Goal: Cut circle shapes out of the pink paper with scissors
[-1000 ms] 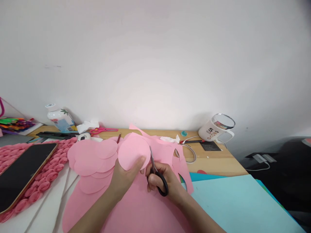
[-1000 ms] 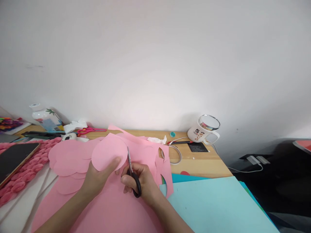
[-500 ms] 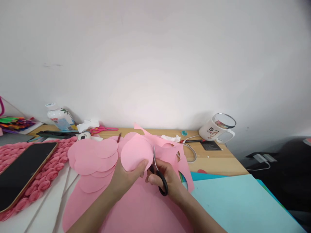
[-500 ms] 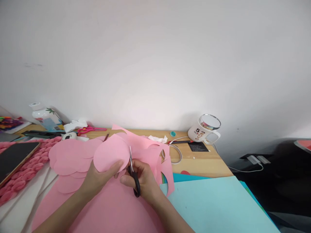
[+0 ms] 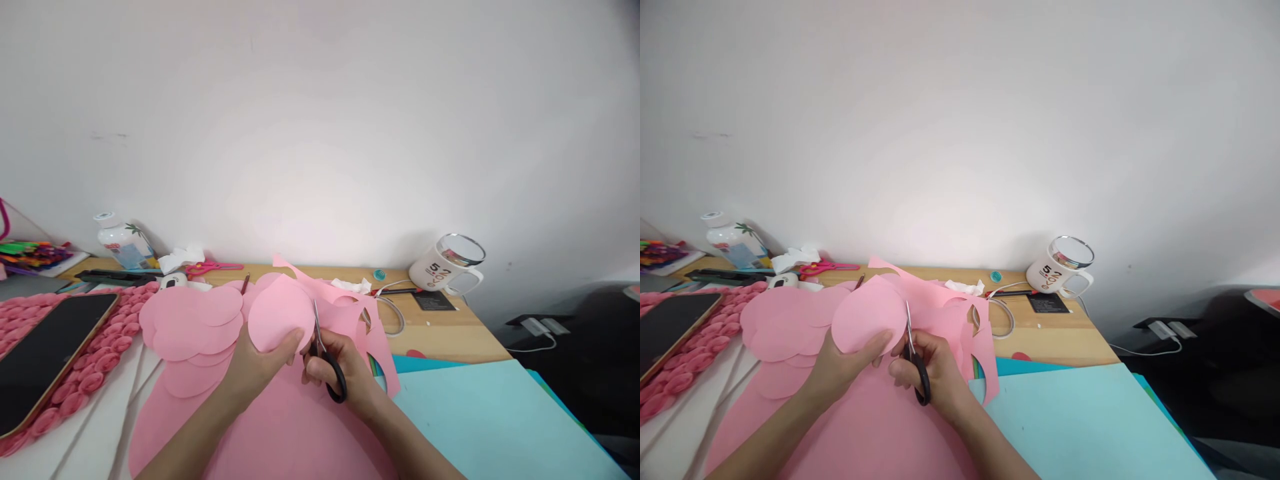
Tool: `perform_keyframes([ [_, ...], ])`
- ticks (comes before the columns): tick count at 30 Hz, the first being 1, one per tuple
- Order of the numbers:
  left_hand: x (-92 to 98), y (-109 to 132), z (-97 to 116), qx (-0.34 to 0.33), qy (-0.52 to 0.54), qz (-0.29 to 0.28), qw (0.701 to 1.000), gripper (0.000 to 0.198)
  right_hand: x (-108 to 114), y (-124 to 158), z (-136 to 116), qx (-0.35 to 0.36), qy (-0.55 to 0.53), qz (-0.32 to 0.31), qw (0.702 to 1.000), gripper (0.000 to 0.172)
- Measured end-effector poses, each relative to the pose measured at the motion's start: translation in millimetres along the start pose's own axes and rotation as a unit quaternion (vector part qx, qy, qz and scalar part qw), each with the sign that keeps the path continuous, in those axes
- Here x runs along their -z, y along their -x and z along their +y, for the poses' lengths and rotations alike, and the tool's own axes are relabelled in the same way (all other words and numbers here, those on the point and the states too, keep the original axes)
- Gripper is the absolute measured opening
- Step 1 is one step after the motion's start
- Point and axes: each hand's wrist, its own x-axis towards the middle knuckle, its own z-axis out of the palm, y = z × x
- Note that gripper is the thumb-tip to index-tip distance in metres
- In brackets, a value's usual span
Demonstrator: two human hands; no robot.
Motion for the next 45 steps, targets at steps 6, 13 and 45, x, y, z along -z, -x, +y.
perform_keyframes([
  [6, 2.2, -1, -2, -0.003, -0.008, -0.010, 1.000, 0.026, -1, 0, 0, -0.006, 0.004, 0.007, 1.000, 0.012],
  [13, 6.6, -5, -7, -0.009, -0.022, -0.040, 0.999, 0.027, 0, -1, 0, -0.002, 0.014, 0.003, 1.000, 0.007],
  [45, -2.8, 1, 1, 0.019, -0.021, 0.031, 0.999, 0.020, -3, 1, -8, 0.001, 0.033, 0.016, 0.999, 0.032],
])
